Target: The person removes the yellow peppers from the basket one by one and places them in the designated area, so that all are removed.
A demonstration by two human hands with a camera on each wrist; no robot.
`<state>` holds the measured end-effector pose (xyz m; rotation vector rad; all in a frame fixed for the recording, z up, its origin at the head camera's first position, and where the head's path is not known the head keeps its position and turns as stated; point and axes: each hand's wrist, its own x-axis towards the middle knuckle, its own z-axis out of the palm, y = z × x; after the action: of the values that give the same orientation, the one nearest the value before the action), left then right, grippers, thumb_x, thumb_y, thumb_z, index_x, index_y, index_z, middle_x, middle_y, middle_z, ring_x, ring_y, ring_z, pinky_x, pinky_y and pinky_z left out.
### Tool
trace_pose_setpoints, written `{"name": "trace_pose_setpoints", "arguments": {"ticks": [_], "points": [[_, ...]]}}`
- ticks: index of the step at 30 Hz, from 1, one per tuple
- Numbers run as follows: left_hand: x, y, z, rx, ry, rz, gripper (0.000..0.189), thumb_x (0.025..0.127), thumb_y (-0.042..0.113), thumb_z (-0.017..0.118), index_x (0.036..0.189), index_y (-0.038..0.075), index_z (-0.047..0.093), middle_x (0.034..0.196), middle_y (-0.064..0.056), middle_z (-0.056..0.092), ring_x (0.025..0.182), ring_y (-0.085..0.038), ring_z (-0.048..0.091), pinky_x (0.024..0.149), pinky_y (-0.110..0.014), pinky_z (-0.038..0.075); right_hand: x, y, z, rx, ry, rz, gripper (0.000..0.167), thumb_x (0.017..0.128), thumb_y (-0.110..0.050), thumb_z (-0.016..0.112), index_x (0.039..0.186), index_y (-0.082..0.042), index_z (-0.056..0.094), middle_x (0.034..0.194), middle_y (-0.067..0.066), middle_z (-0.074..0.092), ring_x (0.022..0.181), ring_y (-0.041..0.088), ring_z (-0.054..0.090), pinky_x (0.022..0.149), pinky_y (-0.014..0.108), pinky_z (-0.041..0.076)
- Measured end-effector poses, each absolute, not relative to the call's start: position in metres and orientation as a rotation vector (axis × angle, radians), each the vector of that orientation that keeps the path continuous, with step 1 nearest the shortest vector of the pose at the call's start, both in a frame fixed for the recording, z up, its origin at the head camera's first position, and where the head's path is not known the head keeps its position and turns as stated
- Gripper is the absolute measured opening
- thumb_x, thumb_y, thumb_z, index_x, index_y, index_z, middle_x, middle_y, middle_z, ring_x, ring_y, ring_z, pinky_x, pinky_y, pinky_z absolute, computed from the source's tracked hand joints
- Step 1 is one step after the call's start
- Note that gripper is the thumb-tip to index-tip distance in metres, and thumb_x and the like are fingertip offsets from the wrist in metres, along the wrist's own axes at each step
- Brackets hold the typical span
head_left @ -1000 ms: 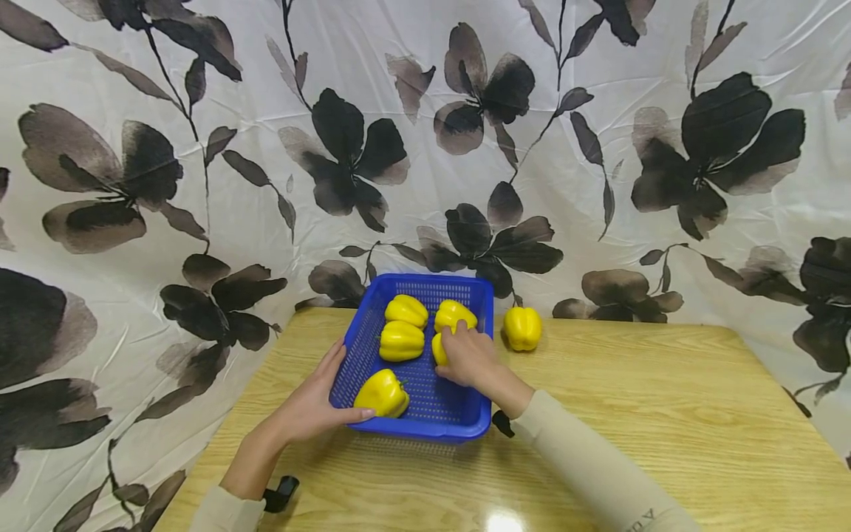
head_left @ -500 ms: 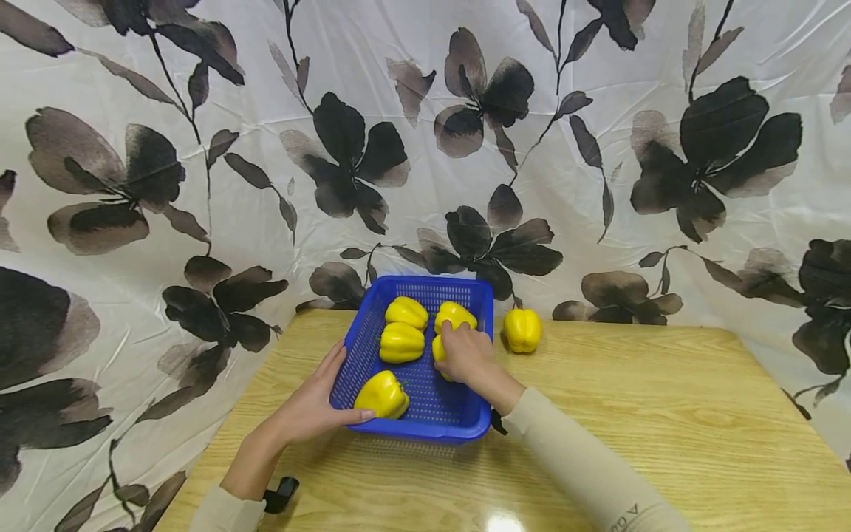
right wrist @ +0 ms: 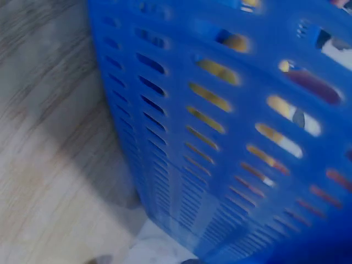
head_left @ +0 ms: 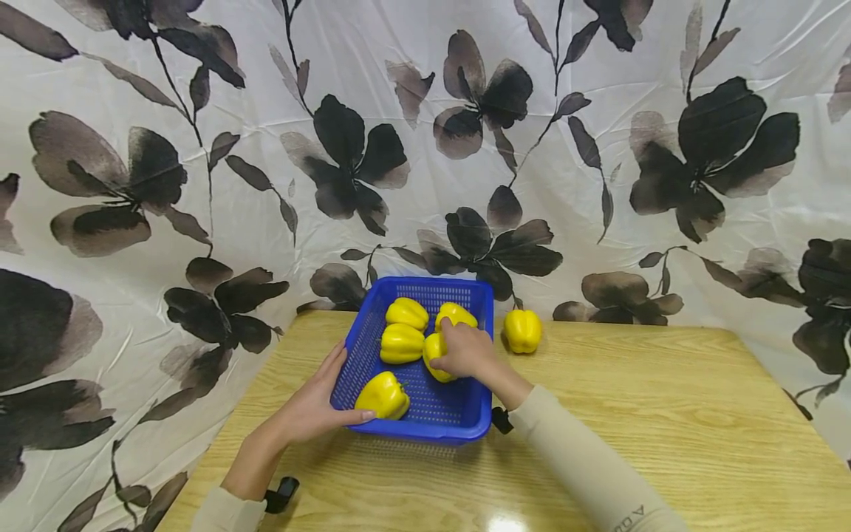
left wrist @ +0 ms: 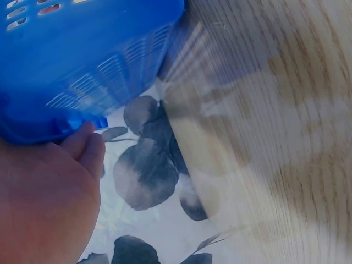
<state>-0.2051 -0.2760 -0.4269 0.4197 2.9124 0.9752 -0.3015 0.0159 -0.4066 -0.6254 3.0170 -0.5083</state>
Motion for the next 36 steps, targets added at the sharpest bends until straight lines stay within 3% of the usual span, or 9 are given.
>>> {"name": "trace_pose_setpoints", "arguments": {"ticks": [5,12,20,36], "points": [[-0.206,-0.276,-0.428,0.404,2.900,0.987,0.131,0.076,0.066,0.080,0.165,0.005,0.005,0.172,-0.011,-0.003,0.154,-0.045,0.013,0.117,-0.069,0.021,-0.305,0.025,-0.403,-0.699,2.930,-0.781,0.071,0.085,-0.046,0.080,0.139,-0.008,0.054,0.114,0.010,0.069,0.094,0.025,0.062,0.079,0.044,0.052],[-0.207,-0.276,-0.427,0.418,2.899,0.986,0.131,0.077,0.065,0.080,0.165,0.005,0.004,0.172,-0.010,-0.004,0.154,-0.045,0.012,0.117,-0.069,0.021,-0.309,0.035,-0.400,-0.768,2.816,-1.059,0.069,0.086,-0.044,0.080,0.138,-0.007,0.055,0.120,0.011,0.067,0.099,0.024,0.062,0.083,0.040,0.053],[-0.207,-0.275,-0.427,0.424,2.891,1.015,0.131,0.077,0.064,0.081,0.165,0.007,0.003,0.172,-0.010,-0.003,0.155,-0.044,0.012,0.117,-0.068,0.021,-0.312,0.044,-0.404,-0.764,2.637,-1.328,0.074,0.088,-0.040,0.080,0.146,-0.005,0.049,0.139,0.016,0.061,0.118,0.031,0.064,0.096,0.043,0.055],[-0.208,-0.275,-0.429,0.430,2.914,0.999,0.132,0.075,0.065,0.082,0.164,0.005,0.006,0.172,-0.012,-0.002,0.153,-0.046,0.016,0.116,-0.069,0.023,-0.311,0.055,-0.405,-0.768,2.451,-1.579,0.069,0.092,-0.031,0.077,0.148,-0.008,0.044,0.143,0.016,0.054,0.121,0.032,0.063,0.094,0.041,0.057]]}}
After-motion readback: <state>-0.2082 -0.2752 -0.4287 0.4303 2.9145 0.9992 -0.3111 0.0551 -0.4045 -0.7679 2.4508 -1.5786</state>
